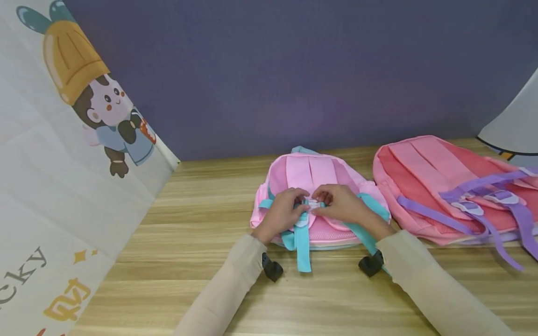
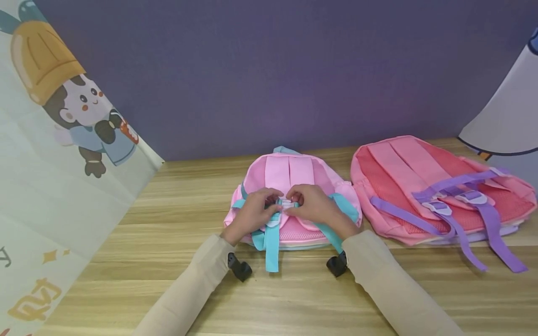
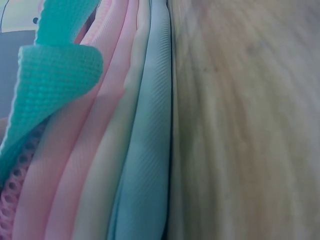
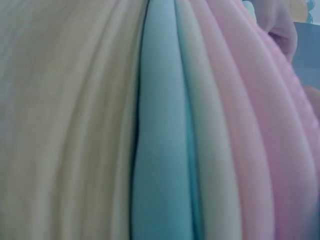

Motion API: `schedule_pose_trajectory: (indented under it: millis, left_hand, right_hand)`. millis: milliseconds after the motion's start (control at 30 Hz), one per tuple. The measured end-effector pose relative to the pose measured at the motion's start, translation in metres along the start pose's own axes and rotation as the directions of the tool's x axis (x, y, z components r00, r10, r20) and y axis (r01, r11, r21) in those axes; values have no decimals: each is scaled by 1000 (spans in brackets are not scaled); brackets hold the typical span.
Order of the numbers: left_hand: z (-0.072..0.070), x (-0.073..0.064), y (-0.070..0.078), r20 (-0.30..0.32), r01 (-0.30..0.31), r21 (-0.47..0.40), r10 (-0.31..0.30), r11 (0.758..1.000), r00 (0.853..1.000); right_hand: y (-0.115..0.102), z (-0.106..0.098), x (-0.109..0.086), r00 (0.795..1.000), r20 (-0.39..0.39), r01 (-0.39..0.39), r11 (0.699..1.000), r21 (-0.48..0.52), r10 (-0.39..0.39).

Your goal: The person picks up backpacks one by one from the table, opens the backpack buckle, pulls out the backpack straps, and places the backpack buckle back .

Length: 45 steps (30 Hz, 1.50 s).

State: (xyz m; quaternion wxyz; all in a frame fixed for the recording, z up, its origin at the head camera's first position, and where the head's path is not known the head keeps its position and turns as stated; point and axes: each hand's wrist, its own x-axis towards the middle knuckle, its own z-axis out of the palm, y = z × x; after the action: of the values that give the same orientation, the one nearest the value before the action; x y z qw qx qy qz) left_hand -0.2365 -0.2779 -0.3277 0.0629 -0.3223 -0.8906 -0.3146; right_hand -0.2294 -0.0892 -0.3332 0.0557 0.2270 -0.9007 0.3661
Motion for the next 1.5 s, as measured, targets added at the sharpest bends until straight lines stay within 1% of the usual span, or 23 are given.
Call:
schedule_pose_trajectory:
  millis: [67,133,233,300,367,433,533,633,700,767,900,1133,1367,1500]
  left_hand:
    - [0,0,0,-2,17,-39,-17,999,1000]
    - [1,0,0,-9,28,-68,-29,997,1000]
    - [1,0,0,-25,24,-87,-26,996,999]
    - [1,-1,0,-45,16,-85,-20,996,999]
    - [0,-1,0,-60,12,-84,-17,996,998]
    - [-1,-1,0,-58,25,-82,-30,996,998]
    - [-5,-1,2,-24,55,-52,-56,997,998]
    - [-10,-1,4,24,81,-8,-80,997,996]
    - [-14,-1,4,42,80,22,-81,997,996]
    - [-16,0,4,48,72,32,-74,997,996]
    - [-16,1,2,37,51,37,-53,998,998]
    - [-11,2,1,26,74,19,-75,997,997]
    - [-9,1,2,-8,64,14,-64,998,998]
    - [-8,0,2,-13,70,-7,-70,998,997]
  right_hand:
    - [-3,1,0,1000,9,21,1000,-13,-21]
    - [-6,2,1,999,16,44,998,-49,-43]
    - [-9,4,2,996,0,93,990,-107,-93]
    - [-10,6,2,993,-20,111,986,-121,-114]
    - [-8,8,1,993,-43,107,990,-92,-112]
    - [-6,9,0,994,-59,88,996,-26,-90]
    - [-2,10,-2,996,-73,48,997,67,-43]
    - [1,10,-2,997,-77,27,992,126,-18]
    - [2,9,-1,997,-76,13,988,156,-1]
    - [2,8,-1,997,-76,6,983,184,9]
    - [1,6,-1,997,-74,-2,979,204,17]
    - [-1,5,-2,998,-61,-12,979,204,25]
    - [0,7,-2,997,-62,-24,978,205,38]
    - [3,7,-2,997,-64,-26,975,220,41]
